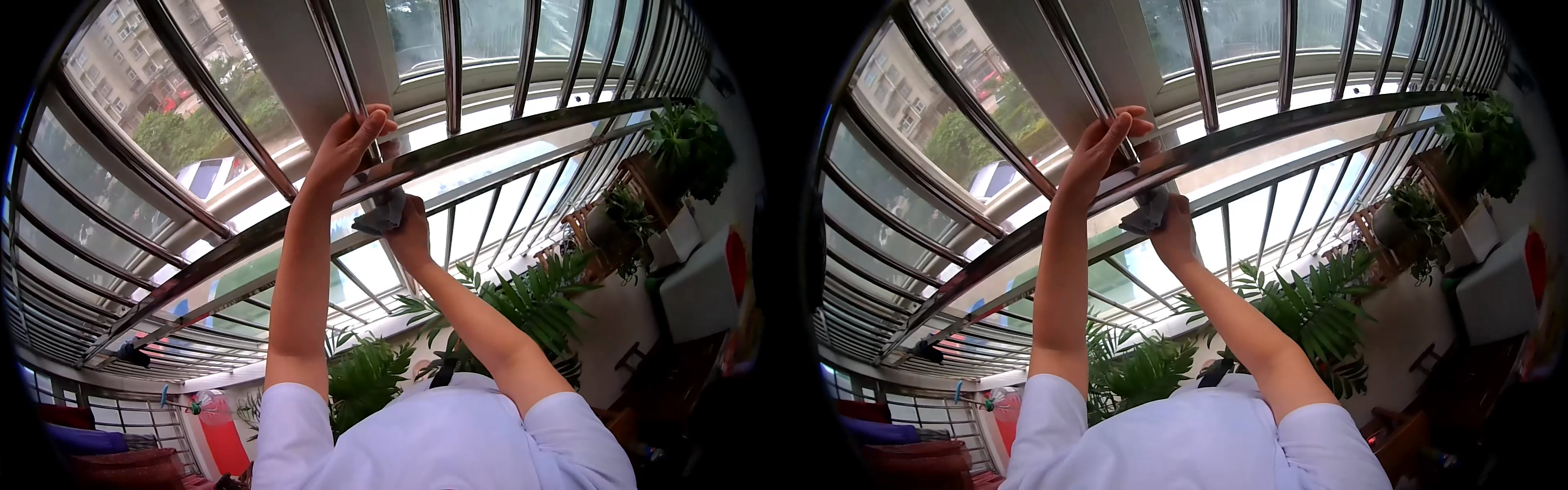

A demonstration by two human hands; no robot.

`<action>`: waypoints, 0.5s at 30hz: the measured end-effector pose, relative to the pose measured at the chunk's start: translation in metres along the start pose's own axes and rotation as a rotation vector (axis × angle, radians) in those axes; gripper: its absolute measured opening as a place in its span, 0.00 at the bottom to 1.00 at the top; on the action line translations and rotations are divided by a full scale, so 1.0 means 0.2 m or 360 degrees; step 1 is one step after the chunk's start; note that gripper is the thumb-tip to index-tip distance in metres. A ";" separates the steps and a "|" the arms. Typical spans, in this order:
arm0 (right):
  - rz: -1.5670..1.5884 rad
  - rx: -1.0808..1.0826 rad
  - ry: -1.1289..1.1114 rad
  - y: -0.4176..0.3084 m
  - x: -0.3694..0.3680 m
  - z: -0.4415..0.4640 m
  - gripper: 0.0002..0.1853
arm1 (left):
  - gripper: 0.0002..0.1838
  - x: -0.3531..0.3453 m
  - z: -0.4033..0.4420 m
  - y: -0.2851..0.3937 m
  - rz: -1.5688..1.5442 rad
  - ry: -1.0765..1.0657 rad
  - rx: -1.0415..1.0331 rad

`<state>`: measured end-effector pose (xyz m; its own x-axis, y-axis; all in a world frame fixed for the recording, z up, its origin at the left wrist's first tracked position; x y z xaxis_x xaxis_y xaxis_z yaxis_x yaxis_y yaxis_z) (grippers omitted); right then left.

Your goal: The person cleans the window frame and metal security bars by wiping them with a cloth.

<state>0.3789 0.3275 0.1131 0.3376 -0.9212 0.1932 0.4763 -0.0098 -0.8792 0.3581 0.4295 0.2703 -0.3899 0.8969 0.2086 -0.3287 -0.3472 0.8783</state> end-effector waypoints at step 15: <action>-0.0502 -0.0264 -0.0204 0.15 -0.05 -0.04 0.29 | 0.25 0.14 -0.04 0.04 -0.0529 0.0225 -0.0220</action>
<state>0.3834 0.3346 0.0820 0.2995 -0.8068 0.5092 0.4388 -0.3574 -0.8244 0.3385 0.4496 0.2796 -0.3542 0.9235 -0.1472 -0.5662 -0.0865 0.8197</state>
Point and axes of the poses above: each hand's wrist, its own z-axis towards the middle knuckle, its own x-axis out of the back of the hand, y = z × x, the point moved 9 cm from there along z, towards the middle knuckle, and after that the axes turned 4 degrees about -x, right-handed, at the moved point
